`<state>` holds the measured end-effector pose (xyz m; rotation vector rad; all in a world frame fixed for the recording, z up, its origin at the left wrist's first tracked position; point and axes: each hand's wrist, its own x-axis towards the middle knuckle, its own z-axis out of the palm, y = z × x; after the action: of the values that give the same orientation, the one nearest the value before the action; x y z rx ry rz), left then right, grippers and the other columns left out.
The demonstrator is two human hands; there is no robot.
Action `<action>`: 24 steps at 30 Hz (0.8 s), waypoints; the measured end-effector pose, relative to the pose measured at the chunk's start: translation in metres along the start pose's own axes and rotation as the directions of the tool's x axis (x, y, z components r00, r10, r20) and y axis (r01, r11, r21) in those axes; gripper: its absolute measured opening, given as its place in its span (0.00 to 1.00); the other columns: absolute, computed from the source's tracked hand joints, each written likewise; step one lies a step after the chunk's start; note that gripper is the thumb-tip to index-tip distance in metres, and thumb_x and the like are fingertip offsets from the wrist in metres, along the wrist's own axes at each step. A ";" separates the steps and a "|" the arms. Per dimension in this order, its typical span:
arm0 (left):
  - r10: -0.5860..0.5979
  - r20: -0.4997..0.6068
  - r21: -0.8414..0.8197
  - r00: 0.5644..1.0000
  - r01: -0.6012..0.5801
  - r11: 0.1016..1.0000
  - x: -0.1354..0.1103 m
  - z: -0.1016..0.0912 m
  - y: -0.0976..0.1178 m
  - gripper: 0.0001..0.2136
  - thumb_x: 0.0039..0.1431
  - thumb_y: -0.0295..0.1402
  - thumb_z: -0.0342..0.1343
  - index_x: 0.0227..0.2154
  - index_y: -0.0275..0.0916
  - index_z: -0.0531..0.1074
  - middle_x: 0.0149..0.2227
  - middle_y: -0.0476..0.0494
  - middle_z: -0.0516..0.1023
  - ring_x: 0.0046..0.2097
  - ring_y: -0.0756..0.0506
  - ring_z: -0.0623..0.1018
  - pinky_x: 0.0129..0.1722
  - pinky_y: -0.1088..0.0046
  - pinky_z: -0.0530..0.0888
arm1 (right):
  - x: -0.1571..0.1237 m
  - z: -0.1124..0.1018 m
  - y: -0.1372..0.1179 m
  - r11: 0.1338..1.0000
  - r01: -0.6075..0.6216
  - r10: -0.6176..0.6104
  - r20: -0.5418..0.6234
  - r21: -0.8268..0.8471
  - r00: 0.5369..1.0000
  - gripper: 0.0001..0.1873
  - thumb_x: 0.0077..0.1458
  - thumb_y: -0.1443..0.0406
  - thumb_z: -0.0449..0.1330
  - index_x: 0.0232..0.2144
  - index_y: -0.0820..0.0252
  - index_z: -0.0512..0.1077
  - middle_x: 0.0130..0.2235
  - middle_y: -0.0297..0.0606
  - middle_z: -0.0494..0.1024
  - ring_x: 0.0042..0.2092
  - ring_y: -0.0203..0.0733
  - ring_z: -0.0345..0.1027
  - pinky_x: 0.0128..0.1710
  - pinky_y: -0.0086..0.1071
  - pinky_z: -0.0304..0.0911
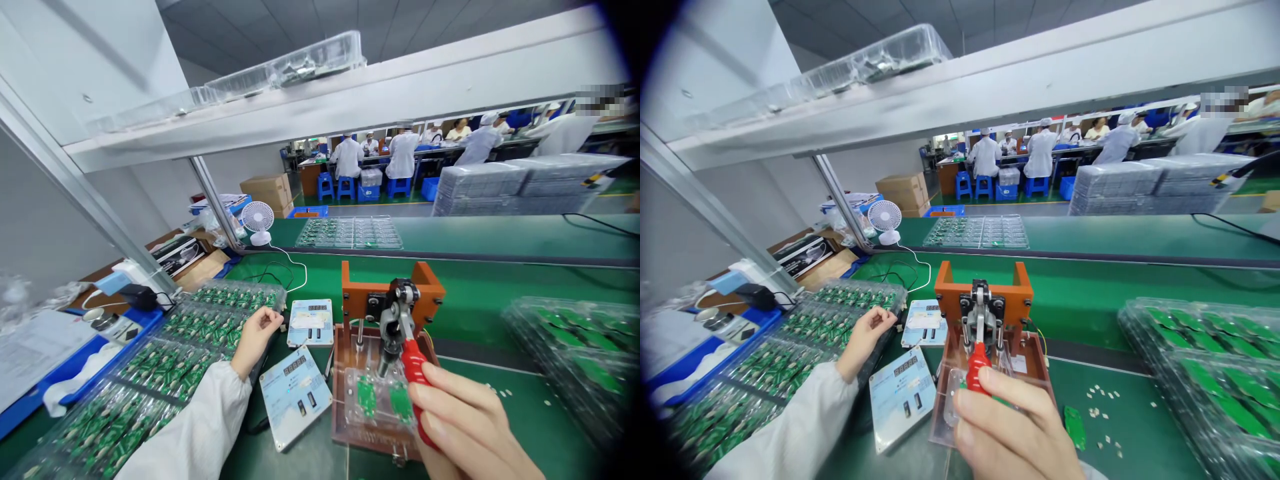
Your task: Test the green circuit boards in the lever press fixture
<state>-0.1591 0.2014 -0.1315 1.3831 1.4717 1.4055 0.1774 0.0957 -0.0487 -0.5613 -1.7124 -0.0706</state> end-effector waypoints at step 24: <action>0.100 0.045 0.094 0.994 -0.104 0.990 0.005 0.001 -0.007 0.15 0.48 0.44 0.63 0.23 0.40 0.66 0.26 0.49 0.74 0.30 0.46 0.75 0.34 0.71 0.70 | 0.005 0.011 0.008 0.997 0.053 -0.053 -0.008 -0.057 0.999 0.20 0.64 0.75 0.57 0.55 0.54 0.70 0.64 0.46 0.70 0.63 0.50 0.67 0.56 0.47 0.71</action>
<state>-0.1612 0.2076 -0.1377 1.5574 1.4784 1.3766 0.1701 0.1079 -0.0486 -0.5564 -1.7207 -0.1595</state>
